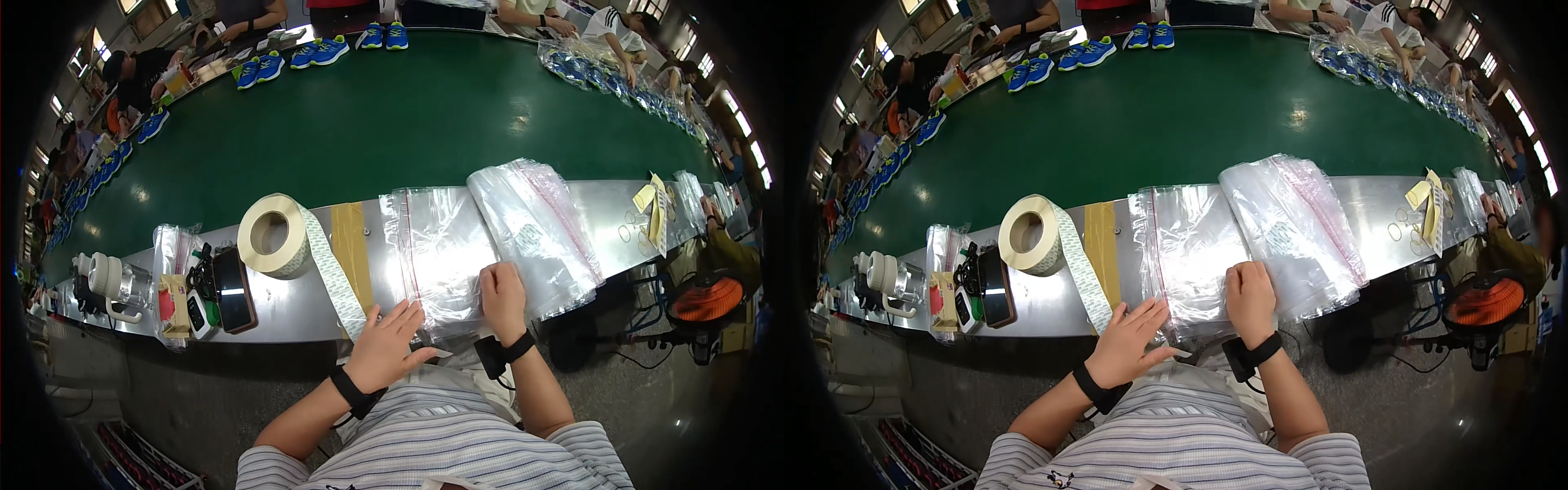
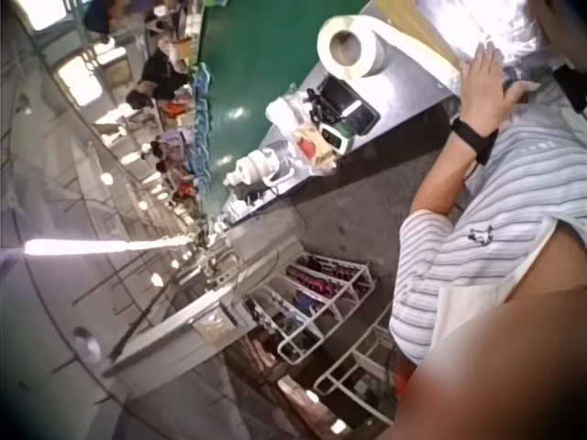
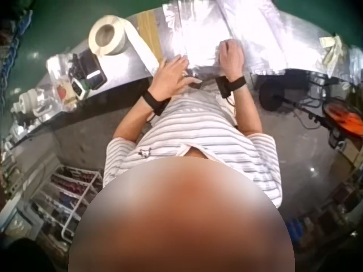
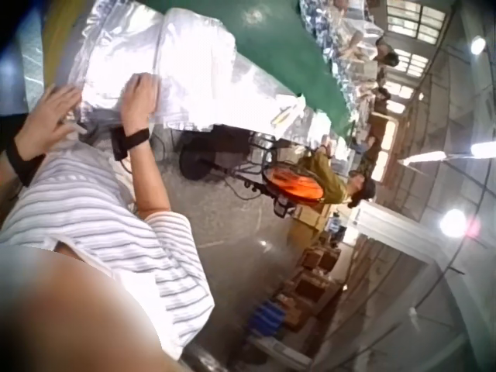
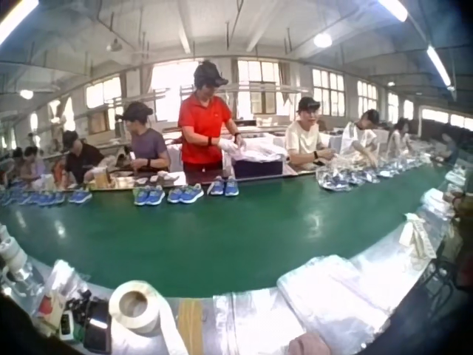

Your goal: The person applies adhesive labels from a roll onto a stack of clear plastic bags on a factory table. They peel each label, smooth it onto the bag, and move the bag to a completed pile. Other workers are visible in the background packaging blue shoes.

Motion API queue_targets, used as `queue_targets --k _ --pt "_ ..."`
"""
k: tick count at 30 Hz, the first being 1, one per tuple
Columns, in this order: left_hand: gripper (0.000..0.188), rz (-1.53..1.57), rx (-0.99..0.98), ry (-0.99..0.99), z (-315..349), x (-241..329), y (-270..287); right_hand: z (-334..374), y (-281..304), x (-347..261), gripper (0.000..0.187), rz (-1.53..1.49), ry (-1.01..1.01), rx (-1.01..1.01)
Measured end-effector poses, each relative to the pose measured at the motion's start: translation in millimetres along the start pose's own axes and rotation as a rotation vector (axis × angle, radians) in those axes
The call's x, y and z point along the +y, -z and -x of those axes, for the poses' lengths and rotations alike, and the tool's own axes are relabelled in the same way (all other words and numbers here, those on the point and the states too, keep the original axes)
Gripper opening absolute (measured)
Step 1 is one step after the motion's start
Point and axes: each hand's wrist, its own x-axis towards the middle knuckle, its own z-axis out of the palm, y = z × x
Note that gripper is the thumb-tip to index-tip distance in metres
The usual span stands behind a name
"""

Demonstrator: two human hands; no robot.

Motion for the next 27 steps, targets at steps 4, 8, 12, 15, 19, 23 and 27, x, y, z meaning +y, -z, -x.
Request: queue_targets --k 4,8,12,15,19,23,27 --pt "0.054 0.570 -0.102 0.045 -33 2 29 -1 7 4 0.009 -0.123 0.031 -0.067" --pt "0.045 1.578 -0.260 -0.010 -105 13 13 1 -11 0 0.008 -0.027 0.121 -0.138" --pt "0.037 2.066 -0.258 0.541 -140 -5 -15 -9 7 12 0.014 -0.566 -0.386 -0.111" --pt "0.027 1.818 -0.213 0.645 -146 -13 -27 -19 36 20 0.015 -0.720 -0.357 -0.029" --pt "0.028 1.421 -0.324 0.581 -160 -6 -35 -24 45 6 0.014 -0.583 0.066 -0.165" --pt "0.057 1.914 -0.379 0.759 -151 -4 -31 -4 43 -18 0.037 -0.335 0.024 -0.476" --pt "0.066 2.121 -0.453 0.392 -92 -17 -4 22 41 -21 0.039 0.045 0.480 -0.205"
